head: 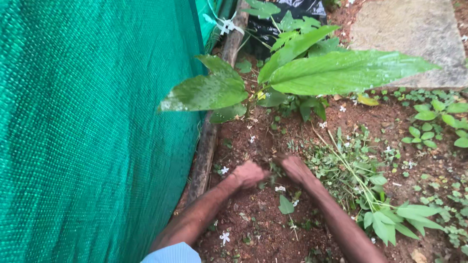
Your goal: The person pulls weeds from the soil by hand and moves a pair of pruning shears aside while clearing a garden bed next to a green mesh fence.
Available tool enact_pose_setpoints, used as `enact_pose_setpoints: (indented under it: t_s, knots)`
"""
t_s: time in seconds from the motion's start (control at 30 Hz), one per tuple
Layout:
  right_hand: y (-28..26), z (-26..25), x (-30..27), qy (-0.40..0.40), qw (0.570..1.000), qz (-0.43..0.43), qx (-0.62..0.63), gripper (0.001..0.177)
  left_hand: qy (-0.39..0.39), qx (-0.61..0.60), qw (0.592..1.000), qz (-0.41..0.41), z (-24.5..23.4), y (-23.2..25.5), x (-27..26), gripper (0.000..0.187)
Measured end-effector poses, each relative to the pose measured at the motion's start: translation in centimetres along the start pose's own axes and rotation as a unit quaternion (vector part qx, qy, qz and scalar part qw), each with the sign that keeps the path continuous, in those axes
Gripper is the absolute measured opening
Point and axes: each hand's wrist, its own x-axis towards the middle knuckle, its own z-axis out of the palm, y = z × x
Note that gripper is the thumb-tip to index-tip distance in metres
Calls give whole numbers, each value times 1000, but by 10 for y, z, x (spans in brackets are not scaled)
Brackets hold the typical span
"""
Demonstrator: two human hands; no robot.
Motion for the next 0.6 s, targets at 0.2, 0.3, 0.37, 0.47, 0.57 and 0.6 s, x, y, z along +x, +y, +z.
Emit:
enact_pose_setpoints:
  t_s: [0.2,0.3,0.37,0.47,0.57,0.6]
  knots:
    - [-13,-17,-35,-35,989,61,-129,37,137,186,956,-179,18,-25,12,38]
    - [-31,-19,-34,199,968,9,-152,32,199,270,896,-292,55,-67,37,44]
    - [-61,-23,-21,92,993,77,-7,70,148,196,913,-324,65,-80,43,36]
    - [-93,-33,-1,115,991,70,-25,92,88,103,920,-368,70,-82,39,36]
    - [-111,-13,-5,12,988,112,-108,70,57,165,895,-410,80,-76,39,43]
    - [-112,-4,-9,11,987,113,-110,70,28,246,867,-433,86,-76,39,44]
